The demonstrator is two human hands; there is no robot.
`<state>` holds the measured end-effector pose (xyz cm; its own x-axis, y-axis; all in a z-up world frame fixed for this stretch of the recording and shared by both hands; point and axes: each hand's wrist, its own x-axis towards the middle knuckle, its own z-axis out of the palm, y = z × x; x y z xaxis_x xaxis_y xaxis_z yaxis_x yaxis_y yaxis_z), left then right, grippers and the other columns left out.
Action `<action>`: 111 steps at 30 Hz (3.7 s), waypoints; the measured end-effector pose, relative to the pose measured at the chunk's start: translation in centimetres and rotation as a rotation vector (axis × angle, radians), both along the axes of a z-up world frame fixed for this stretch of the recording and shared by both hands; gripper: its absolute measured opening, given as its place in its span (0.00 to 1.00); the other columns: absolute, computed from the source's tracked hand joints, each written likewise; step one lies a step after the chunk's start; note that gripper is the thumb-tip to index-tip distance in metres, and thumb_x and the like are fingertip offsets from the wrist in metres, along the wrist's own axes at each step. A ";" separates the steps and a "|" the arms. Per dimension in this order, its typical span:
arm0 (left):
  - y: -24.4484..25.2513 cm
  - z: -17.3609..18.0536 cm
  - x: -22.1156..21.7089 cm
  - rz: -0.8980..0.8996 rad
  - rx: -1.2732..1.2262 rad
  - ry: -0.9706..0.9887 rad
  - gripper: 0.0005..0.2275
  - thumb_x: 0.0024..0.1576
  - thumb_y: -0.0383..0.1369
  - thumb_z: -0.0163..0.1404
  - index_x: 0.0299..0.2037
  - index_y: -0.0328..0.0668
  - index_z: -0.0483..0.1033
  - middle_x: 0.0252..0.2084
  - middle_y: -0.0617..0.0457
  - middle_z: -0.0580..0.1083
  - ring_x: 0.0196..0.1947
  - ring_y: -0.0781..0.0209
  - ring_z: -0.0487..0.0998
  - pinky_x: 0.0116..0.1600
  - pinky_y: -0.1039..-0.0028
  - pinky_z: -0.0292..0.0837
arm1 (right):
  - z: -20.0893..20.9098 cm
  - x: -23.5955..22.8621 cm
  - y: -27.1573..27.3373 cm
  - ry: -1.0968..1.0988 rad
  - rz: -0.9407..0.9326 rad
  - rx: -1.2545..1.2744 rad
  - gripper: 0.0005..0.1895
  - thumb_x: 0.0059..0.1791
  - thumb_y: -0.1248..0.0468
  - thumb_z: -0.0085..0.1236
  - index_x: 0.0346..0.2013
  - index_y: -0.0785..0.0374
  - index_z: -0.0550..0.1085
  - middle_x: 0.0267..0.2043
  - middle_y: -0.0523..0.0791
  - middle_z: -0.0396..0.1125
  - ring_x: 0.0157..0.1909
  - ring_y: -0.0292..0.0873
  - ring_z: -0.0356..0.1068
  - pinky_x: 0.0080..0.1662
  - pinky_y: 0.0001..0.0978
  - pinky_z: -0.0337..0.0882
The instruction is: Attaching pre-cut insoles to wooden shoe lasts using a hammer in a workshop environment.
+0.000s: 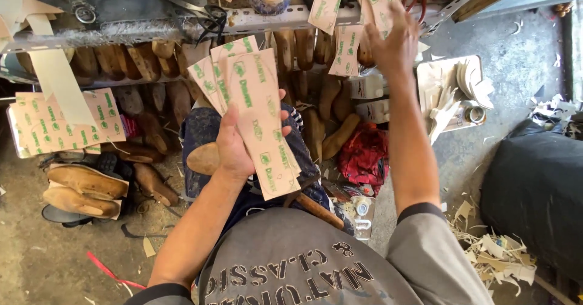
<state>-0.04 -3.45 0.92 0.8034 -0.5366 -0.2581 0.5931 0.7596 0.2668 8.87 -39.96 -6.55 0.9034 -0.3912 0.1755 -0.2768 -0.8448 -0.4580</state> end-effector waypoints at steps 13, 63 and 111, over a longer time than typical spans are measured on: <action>1.0 -1.7 2.0 0.016 -0.041 0.010 0.42 0.54 0.55 0.52 0.75 0.43 0.52 0.69 0.37 0.65 0.59 0.43 0.74 0.56 0.55 0.77 | -6.7 1.9 -7.2 -0.218 -0.015 -0.298 0.46 0.49 0.77 0.76 0.71 0.65 0.54 0.58 0.49 0.66 0.57 0.50 0.76 0.54 0.41 0.91; 0.0 -0.8 4.7 0.137 -0.022 -0.051 0.42 0.52 0.60 0.47 0.73 0.42 0.56 0.61 0.39 0.70 0.45 0.44 0.77 0.47 0.56 0.77 | -4.1 1.8 -7.2 0.028 -0.080 -0.098 0.35 0.51 0.60 0.71 0.67 0.65 0.62 0.66 0.52 0.64 0.64 0.53 0.60 0.60 0.52 0.65; 0.9 -3.3 3.4 0.147 0.142 0.018 0.32 0.56 0.36 0.57 0.71 0.44 0.57 0.57 0.41 0.73 0.42 0.51 0.80 0.47 0.59 0.81 | -7.9 3.2 -2.6 -0.047 -0.098 -0.453 0.69 0.47 0.29 0.81 0.78 0.49 0.37 0.63 0.44 0.70 0.61 0.46 0.67 0.56 0.47 0.64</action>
